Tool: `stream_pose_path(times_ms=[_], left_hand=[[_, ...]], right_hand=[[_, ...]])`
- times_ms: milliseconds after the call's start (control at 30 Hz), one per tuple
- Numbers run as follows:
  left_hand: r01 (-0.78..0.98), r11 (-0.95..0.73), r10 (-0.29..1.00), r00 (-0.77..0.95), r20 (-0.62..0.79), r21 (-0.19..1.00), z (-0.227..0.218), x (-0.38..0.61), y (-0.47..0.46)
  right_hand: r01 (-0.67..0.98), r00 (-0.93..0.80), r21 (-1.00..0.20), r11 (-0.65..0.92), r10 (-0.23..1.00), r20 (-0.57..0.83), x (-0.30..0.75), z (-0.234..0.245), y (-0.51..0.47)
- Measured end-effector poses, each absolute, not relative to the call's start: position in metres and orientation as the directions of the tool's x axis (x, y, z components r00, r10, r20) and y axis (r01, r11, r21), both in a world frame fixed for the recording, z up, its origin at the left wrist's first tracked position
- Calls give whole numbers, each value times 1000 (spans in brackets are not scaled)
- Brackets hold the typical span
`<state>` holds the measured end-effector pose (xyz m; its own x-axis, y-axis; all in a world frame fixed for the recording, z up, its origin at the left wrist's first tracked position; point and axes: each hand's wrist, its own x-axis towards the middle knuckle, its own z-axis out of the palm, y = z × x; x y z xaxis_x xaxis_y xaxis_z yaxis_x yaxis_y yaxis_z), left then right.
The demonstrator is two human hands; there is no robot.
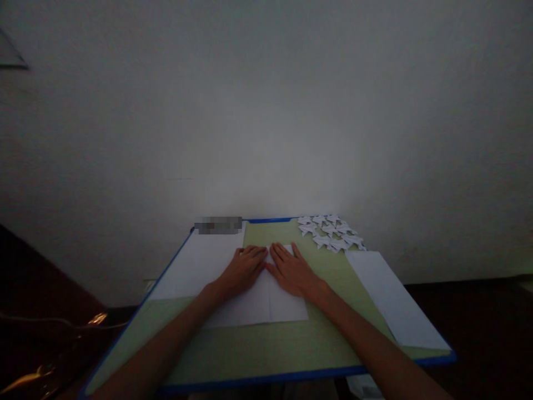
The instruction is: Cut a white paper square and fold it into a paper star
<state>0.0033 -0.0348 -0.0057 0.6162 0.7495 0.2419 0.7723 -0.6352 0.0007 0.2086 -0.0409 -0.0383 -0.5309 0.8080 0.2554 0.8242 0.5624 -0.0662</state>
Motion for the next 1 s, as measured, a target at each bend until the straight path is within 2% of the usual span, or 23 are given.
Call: stream_pose_path(times_ms=[233, 333, 533, 733, 1000], left_hand=[[704, -706, 706, 696, 130, 69, -13, -16, -33], [696, -715, 698, 710, 92, 62, -14, -17, -33], [678, -735, 671, 730, 127, -16, -9, -14, -37], [713, -699, 715, 697, 57, 53, -3, -15, -43], [690, -719, 695, 715, 77, 76, -6, -16, -37]], right_hand=[[812, -546, -91, 577, 804, 236, 211, -38, -41], [810, -547, -98, 578, 806, 228, 212, -36, -42], [810, -549, -100, 578, 807, 217, 213, -33, -44], [814, -534, -116, 570, 811, 239, 213, -35, -44], [795, -546, -133, 591, 794, 267, 214, -36, -43]])
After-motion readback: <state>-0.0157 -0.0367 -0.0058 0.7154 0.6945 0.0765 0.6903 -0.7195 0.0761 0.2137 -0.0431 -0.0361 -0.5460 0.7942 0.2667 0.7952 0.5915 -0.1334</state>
